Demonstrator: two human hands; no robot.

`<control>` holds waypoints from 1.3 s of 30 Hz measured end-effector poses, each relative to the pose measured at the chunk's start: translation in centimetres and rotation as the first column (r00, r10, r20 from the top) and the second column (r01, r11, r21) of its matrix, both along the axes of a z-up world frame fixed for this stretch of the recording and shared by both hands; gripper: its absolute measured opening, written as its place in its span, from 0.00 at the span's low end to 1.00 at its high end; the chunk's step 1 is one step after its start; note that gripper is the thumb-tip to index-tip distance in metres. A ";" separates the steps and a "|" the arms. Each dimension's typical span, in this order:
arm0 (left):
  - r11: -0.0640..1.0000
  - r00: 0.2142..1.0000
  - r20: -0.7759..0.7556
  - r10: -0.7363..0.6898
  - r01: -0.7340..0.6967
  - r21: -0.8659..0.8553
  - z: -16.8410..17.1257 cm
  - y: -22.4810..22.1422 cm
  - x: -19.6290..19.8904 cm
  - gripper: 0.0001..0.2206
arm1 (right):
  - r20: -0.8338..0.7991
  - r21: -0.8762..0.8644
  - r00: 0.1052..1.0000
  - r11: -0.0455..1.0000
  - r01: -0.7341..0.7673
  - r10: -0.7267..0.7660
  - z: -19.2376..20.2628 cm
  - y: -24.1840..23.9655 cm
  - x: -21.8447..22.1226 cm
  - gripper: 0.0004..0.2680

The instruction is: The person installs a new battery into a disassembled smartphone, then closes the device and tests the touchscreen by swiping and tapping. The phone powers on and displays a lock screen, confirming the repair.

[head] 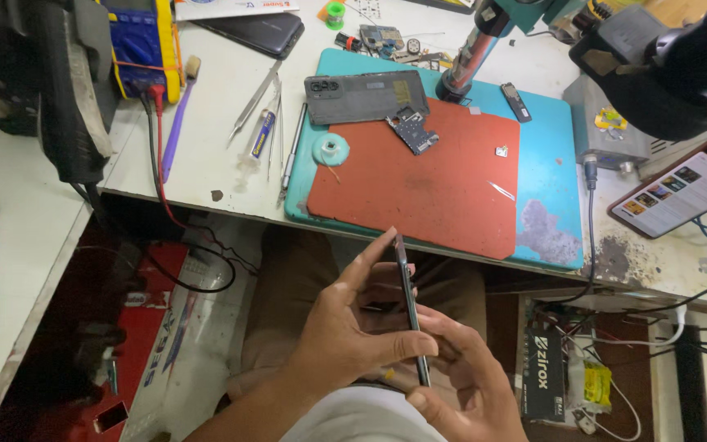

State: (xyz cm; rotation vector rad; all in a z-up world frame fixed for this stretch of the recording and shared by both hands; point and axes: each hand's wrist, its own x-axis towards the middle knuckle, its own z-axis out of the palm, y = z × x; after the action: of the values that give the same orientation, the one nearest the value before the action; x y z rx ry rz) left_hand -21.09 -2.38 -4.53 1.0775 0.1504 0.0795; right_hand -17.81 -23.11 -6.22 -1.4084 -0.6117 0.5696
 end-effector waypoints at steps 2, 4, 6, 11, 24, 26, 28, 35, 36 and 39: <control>0.987 0.999 0.009 0.033 -0.034 0.155 0.0 -0.2 -0.2 0.51 | -0.141 -0.057 0.984 0.993 0.102 -0.109 -0.7 -0.1 -0.4 0.29; 0.948 0.998 0.029 0.063 -0.069 0.310 -0.1 -0.1 -0.3 0.49 | -0.265 -0.038 0.953 0.989 0.142 -0.147 -1.5 -0.3 -0.7 0.29; 0.886 0.995 0.061 0.078 -0.097 0.453 -0.3 0.0 -0.2 0.44 | -0.374 0.063 0.921 0.988 0.143 -0.110 -2.1 -0.6 -0.7 0.28; 0.915 0.988 0.053 0.148 -0.157 0.373 -0.6 -0.5 0.6 0.32 | -0.709 0.329 0.701 0.915 0.234 0.076 -2.1 -0.6 -0.7 0.31; 0.981 0.999 0.047 0.010 -0.019 0.192 -0.4 -1.1 0.7 0.43 | -0.640 0.246 0.768 0.938 0.245 -0.033 -3.8 -2.5 -0.9 0.25; 0.989 0.998 0.030 -0.046 0.041 0.144 -0.2 -1.5 0.2 0.49 | -0.485 0.149 0.859 0.952 0.266 -0.164 -4.1 -2.7 -1.2 0.24; 0.989 0.996 0.015 -0.084 0.082 0.124 -0.1 -1.5 -0.1 0.52 | -0.332 0.076 0.916 0.961 0.264 -0.226 -4.0 -2.4 -1.4 0.23; 0.964 0.961 0.182 -0.209 0.233 -0.124 -1.1 -0.2 -0.7 0.53 | 0.356 -0.091 0.915 0.967 0.239 -0.192 -0.7 -0.8 -1.1 0.22; 0.955 0.949 0.232 -0.213 0.252 -0.154 -1.4 -0.1 -0.8 0.53 | 0.485 -0.160 0.858 0.946 0.280 -0.172 -0.2 -0.6 -1.1 0.23; 0.955 0.953 0.255 -0.164 0.218 -0.202 -2.2 -0.3 -1.1 0.53 | 0.599 -0.198 0.787 0.925 0.324 -0.147 0.9 0.1 -0.9 0.25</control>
State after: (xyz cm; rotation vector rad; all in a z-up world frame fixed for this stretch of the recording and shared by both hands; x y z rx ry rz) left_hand -22.16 -2.67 -6.71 0.8400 -0.1584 0.0134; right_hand -18.75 -23.04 -5.31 -1.9328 -0.8334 0.0046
